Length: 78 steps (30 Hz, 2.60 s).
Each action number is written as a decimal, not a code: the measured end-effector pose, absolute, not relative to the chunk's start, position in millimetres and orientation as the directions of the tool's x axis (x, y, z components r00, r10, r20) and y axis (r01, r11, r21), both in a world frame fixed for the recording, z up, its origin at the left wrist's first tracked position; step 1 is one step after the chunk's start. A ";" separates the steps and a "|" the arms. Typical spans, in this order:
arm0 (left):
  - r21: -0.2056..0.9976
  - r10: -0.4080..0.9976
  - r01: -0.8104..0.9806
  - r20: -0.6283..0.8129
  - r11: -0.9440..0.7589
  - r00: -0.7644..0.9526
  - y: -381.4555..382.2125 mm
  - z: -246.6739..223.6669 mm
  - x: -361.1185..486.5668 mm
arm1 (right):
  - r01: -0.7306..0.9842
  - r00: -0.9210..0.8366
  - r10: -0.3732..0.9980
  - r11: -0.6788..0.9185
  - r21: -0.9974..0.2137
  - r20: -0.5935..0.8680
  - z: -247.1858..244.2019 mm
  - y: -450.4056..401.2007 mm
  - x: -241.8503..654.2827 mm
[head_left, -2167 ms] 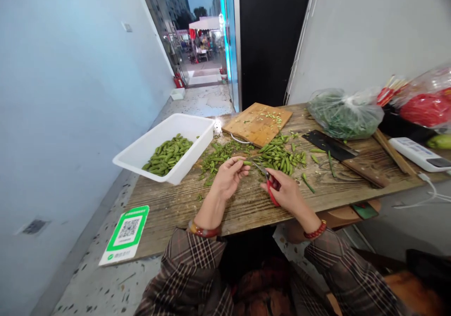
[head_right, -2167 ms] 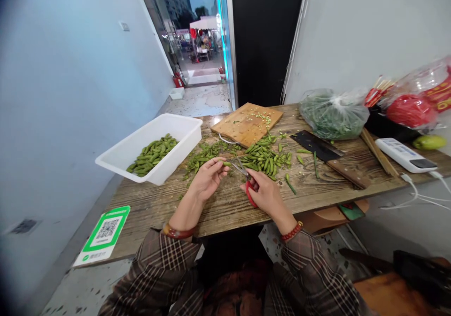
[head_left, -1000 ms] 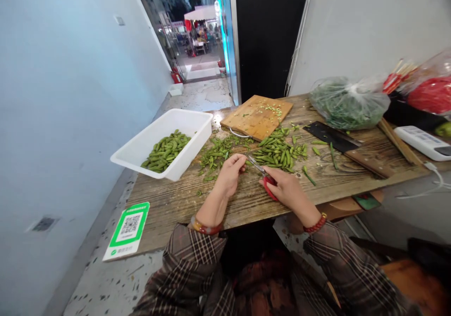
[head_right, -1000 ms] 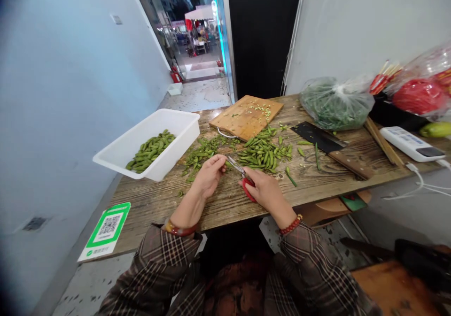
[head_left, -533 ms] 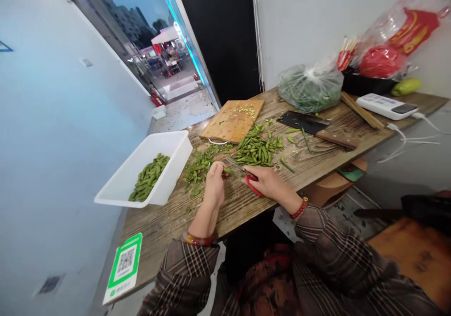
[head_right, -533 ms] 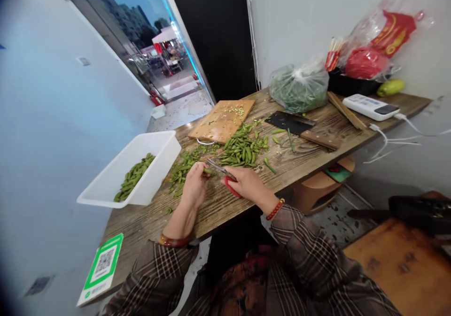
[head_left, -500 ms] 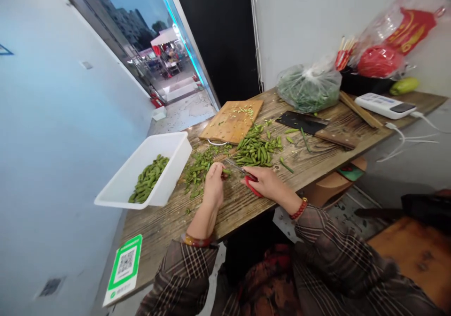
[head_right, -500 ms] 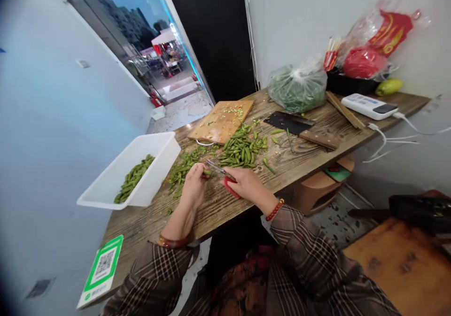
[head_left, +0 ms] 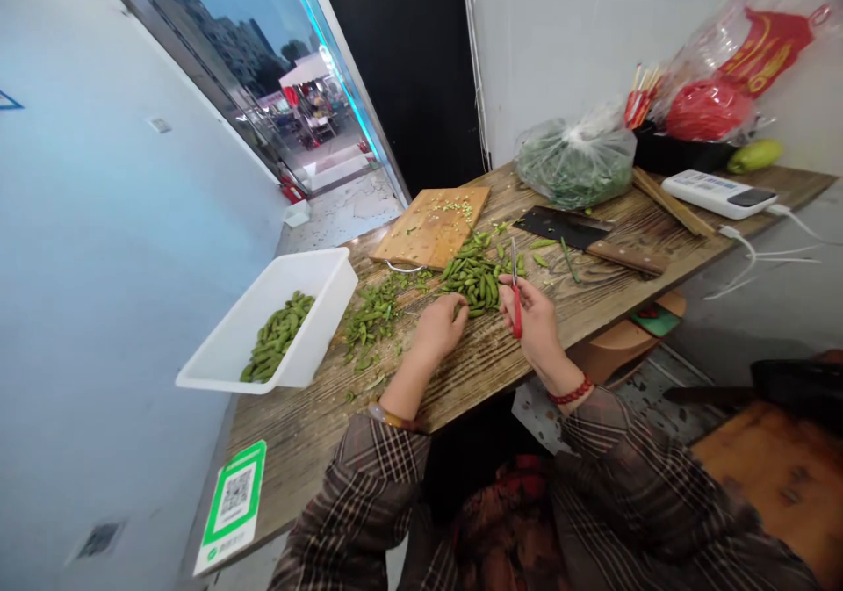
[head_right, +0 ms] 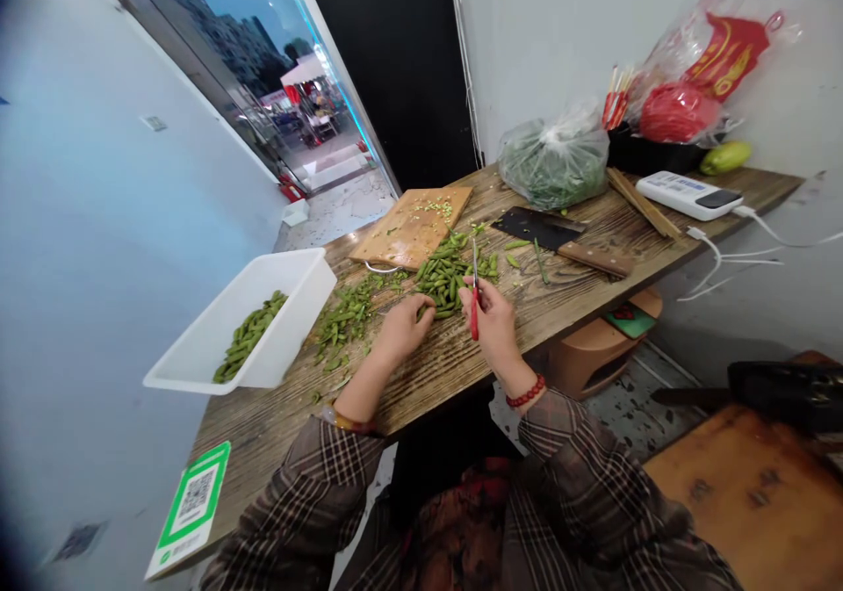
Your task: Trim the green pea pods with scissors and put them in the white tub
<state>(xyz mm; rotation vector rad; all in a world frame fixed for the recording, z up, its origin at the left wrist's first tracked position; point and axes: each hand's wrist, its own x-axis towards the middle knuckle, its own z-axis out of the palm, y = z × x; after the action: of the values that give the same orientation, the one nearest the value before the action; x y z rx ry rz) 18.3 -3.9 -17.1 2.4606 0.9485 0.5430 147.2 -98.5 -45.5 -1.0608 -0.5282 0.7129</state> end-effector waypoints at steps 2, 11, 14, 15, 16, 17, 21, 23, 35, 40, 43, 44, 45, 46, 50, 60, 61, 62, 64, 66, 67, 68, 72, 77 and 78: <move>0.376 0.648 0.565 0.141 -0.734 0.748 -5.4 -19.4 17.6 | -0.259 0.660 0.748 0.306 -0.916 0.063 -46.1 -96.7 146.5; 0.566 0.702 0.518 0.161 -0.641 0.694 5.4 -13.4 -8.7 | 0.178 0.521 0.804 0.226 -0.958 0.287 -62.3 -91.9 145.6; 0.796 0.790 0.400 0.153 -0.455 0.594 5.3 -9.5 -24.2 | 0.373 0.423 0.839 0.183 -0.910 0.343 -61.0 -95.3 142.6; 0.860 0.813 0.351 0.117 -0.370 0.570 3.7 -8.6 -28.4 | 0.420 0.386 0.850 0.183 -0.889 0.358 -60.5 -96.2 141.5; 0.911 0.828 0.298 0.076 -0.284 0.555 1.7 -8.0 -31.7 | 0.462 0.347 0.859 0.193 -0.866 0.377 -60.2 -96.8 140.5; 0.947 0.834 0.248 0.038 -0.206 0.550 -0.4 -7.6 -34.2 | 0.499 0.304 0.865 0.213 -0.840 0.400 -60.2 -97.0 139.6; 0.979 0.819 0.160 0.015 -0.130 0.574 -5.1 -6.2 -38.0 | 0.583 0.139 0.867 0.319 -0.747 0.479 -62.7 -95.6 137.5; 0.963 0.791 0.174 0.061 -0.207 0.608 -4.6 -5.5 -38.5 | 0.588 0.093 0.865 0.351 -0.728 0.492 -64.0 -95.0 137.1; 0.879 0.610 0.203 0.119 -0.431 0.783 -5.1 -1.0 -39.6 | 0.563 0.053 0.863 0.389 -0.729 0.502 -61.9 -97.2 137.1; 0.876 0.688 0.209 0.174 -0.435 0.705 -2.5 -5.0 -39.4 | 0.596 0.037 0.872 0.373 -0.711 0.489 -57.4 -98.7 136.8; 0.931 0.787 0.150 0.185 -0.332 0.589 -1.5 -6.2 -38.7 | 0.632 0.073 0.874 0.332 -0.700 0.481 -56.8 -98.7 136.8; 0.964 0.825 0.107 0.147 -0.242 0.545 -1.4 -5.8 -38.7 | 0.646 0.100 0.869 0.314 -0.696 0.485 -57.5 -98.4 136.8; 0.990 0.857 0.047 0.091 -0.133 0.507 -1.5 -5.1 -38.8 | 0.656 0.124 0.864 0.299 -0.693 0.489 -58.5 -97.9 136.9; 1.000 0.878 -0.021 0.031 -0.023 0.478 -1.6 -4.1 -39.1 | 0.661 0.140 0.859 0.290 -0.692 0.493 -59.8 -97.3 137.0; 0.937 0.885 -0.252 -0.106 0.242 0.454 -2.2 -0.1 -39.8 | 0.640 0.109 0.866 0.314 -0.701 0.488 -64.3 -95.3 136.6; 0.920 0.845 -0.240 -0.152 0.311 0.513 -8.8 -5.9 -32.5 | 0.604 0.141 0.853 0.328 -0.726 0.503 -61.6 -97.5 135.0; 0.920 0.845 -0.239 -0.152 0.311 0.513 -9.2 -6.2 -32.1 | 0.606 0.145 0.851 0.326 -0.725 0.505 -61.5 -97.7 135.0; 0.920 0.845 -0.239 -0.152 0.311 0.512 -9.6 -6.2 -31.9 | 0.608 0.148 0.850 0.326 -0.724 0.506 -61.3 -98.0 135.1; 0.919 0.846 -0.243 -0.151 0.311 0.511 -10.0 -5.8 -31.6 | 0.611 0.151 0.846 0.326 -0.722 0.511 -60.9 -98.1 135.1; 0.918 0.849 -0.247 -0.149 0.309 0.507 -10.3 -4.8 -31.4 | 0.606 0.151 0.845 0.330 -0.723 0.512 -60.0 -98.1 135.0; 0.919 0.851 -0.248 -0.148 0.306 0.504 -10.4 -4.3 -31.3 | 0.601 0.149 0.846 0.333 -0.726 0.511 -59.4 -98.1 135.0; 0.920 0.854 -0.249 -0.145 0.302 0.500 -10.7 -3.8 -31.1 | 0.595 0.146 0.848 0.336 -0.730 0.509 -58.8 -98.1 134.9; 0.930 0.856 -0.231 -0.140 0.286 0.497 -12.2 -2.8 -30.2 | 0.583 0.138 0.855 0.338 -0.739 0.500 -57.1 -98.5 134.5; 0.935 0.854 -0.222 -0.135 0.278 0.502 -13.1 -2.2 -30.4 | 0.590 0.135 0.856 0.335 -0.735 0.499 -58.0 -98.6 135.7; 0.934 0.853 -0.223 -0.134 0.279 0.504 -12.7 -2.0 -30.8 | 0.598 0.130 0.858 0.332 -0.729 0.498 -58.0 -98.7 136.1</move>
<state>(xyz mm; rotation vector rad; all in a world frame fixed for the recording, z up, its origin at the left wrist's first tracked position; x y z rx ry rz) -30.8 -12.7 -2.0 1.0428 0.7345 0.8161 136.1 -98.7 -58.0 -1.3625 -1.5645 0.3149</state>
